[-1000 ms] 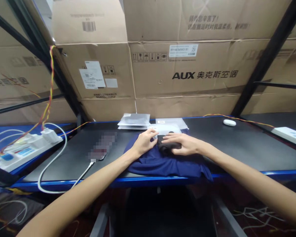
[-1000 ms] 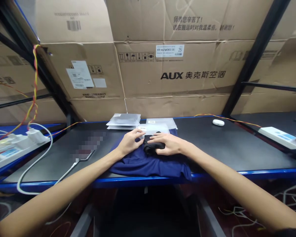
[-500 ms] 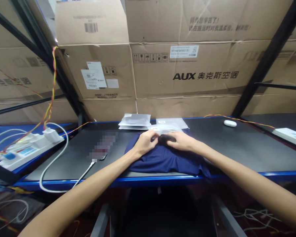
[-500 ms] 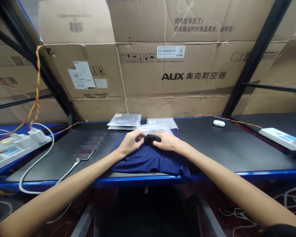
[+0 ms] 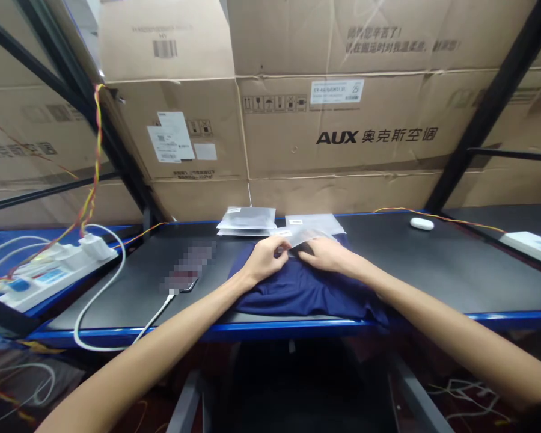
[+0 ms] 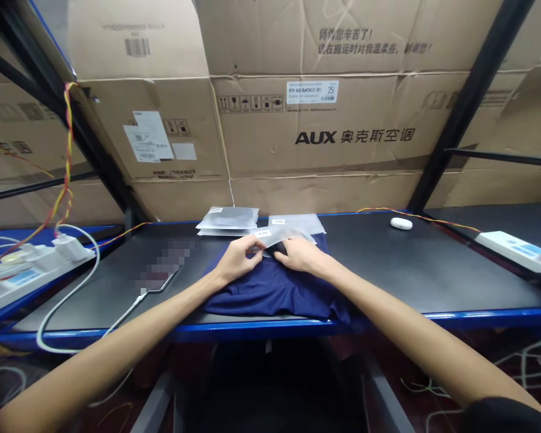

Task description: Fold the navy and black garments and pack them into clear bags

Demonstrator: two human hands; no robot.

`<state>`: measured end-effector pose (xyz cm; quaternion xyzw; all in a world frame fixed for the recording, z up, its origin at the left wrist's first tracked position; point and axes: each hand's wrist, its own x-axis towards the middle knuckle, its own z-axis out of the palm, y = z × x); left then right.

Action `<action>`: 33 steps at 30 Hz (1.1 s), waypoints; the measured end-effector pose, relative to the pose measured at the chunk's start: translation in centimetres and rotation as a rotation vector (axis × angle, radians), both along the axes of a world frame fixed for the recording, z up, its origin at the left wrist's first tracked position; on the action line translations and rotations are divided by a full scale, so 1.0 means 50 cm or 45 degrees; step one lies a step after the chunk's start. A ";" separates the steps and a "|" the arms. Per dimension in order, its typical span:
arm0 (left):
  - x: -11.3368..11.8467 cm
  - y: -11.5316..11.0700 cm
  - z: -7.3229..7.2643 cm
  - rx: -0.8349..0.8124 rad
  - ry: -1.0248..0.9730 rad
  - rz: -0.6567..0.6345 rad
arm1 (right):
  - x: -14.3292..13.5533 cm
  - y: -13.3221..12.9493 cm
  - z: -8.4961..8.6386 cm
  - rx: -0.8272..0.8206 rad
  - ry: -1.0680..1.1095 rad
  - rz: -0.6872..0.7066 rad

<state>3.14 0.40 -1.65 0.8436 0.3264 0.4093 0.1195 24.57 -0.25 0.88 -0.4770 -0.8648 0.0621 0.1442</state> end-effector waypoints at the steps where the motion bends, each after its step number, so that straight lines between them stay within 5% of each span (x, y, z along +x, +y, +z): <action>1: -0.001 0.000 0.001 -0.012 -0.003 0.011 | 0.013 -0.005 0.004 -0.030 0.037 0.090; 7: -0.006 -0.002 0.003 -0.086 -0.040 0.048 | 0.071 -0.015 0.011 -0.111 0.087 0.422; 20: -0.003 -0.012 0.008 -0.094 -0.039 -0.026 | -0.033 0.017 -0.017 0.057 -0.123 -0.111; 29: -0.008 -0.004 0.009 -0.008 -0.037 0.064 | 0.029 0.002 -0.024 0.025 -0.027 0.212; 33: -0.010 -0.003 0.009 -0.009 -0.005 0.050 | 0.021 0.016 -0.040 0.105 -0.045 0.157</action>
